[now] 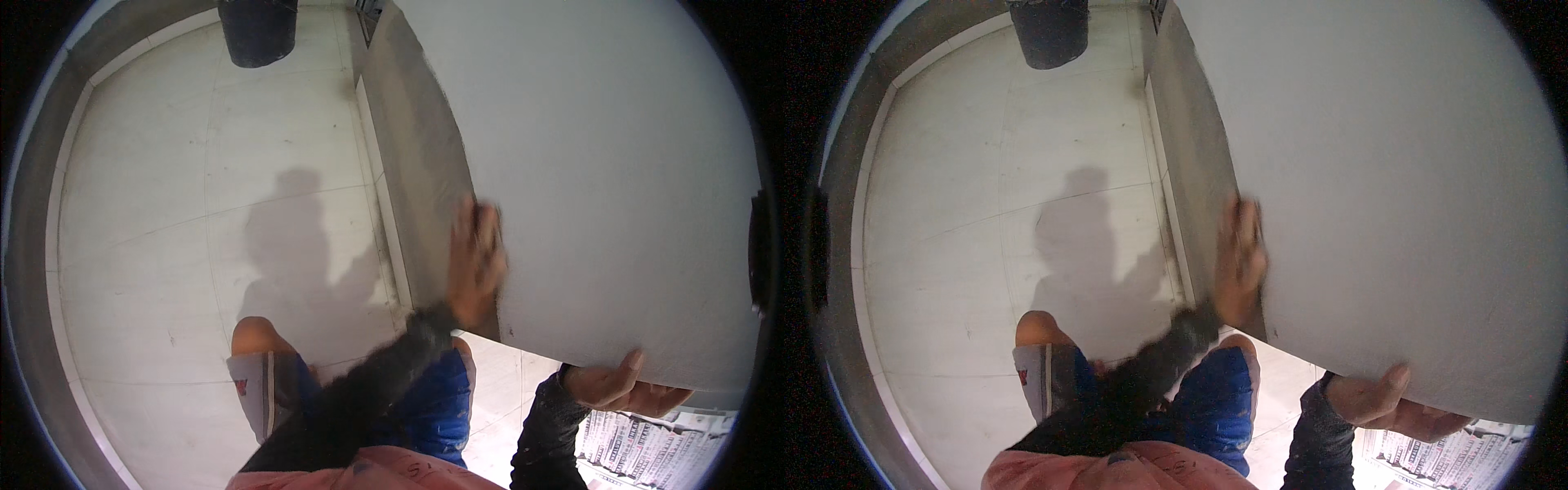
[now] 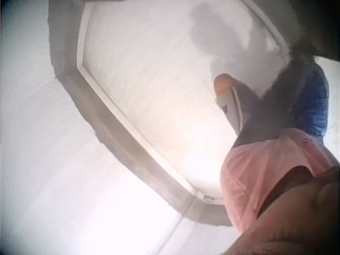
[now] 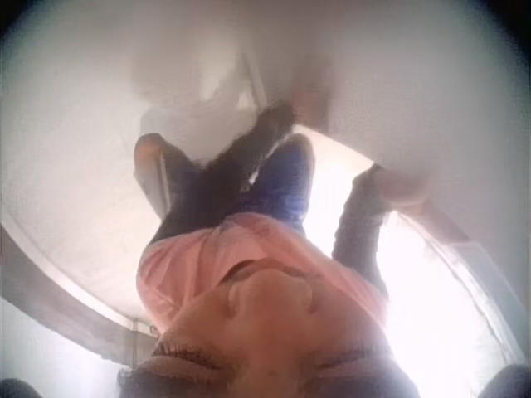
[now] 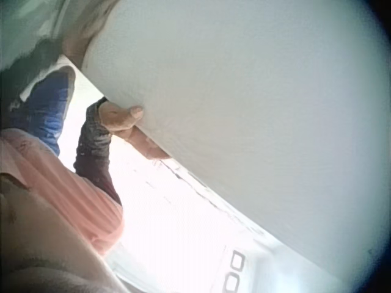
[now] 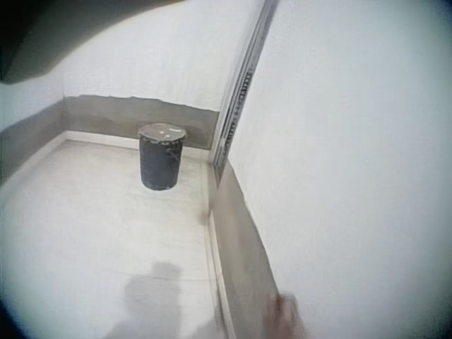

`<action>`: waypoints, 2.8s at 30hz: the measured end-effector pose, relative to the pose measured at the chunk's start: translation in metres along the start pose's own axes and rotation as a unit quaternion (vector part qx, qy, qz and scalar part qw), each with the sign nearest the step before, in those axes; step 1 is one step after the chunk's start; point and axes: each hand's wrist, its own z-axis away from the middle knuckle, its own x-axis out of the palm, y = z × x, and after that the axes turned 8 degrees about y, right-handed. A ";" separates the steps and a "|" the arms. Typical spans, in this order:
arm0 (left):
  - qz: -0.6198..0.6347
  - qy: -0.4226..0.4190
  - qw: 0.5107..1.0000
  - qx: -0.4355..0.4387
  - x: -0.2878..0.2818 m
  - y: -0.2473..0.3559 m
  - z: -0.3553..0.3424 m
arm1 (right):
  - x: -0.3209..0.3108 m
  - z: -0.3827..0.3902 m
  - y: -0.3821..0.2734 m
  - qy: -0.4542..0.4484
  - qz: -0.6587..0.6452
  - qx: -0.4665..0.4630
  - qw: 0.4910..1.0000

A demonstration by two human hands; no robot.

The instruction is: The person kneels on a tiled floor and uses a sanding block to smooth a freshly plastered wall. They repeatedly rub the block against the wall surface, moving from the lower section upward and across the wall.

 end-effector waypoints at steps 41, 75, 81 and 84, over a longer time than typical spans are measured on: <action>-0.057 -0.037 0.969 -0.236 -0.026 -0.308 -0.139 | -0.112 -0.087 -0.022 -0.205 0.383 -0.160 0.886; 0.035 0.001 0.992 -0.120 -0.032 -0.066 -0.158 | -0.084 -0.042 -0.027 -0.204 0.378 -0.144 0.891; 0.085 0.103 0.975 -0.178 -0.018 -0.142 -0.383 | -0.079 -0.037 -0.031 -0.205 0.380 -0.139 0.891; 0.057 0.074 0.995 -0.043 -0.024 -0.074 -0.266 | -0.074 -0.036 -0.033 -0.208 0.385 -0.138 0.889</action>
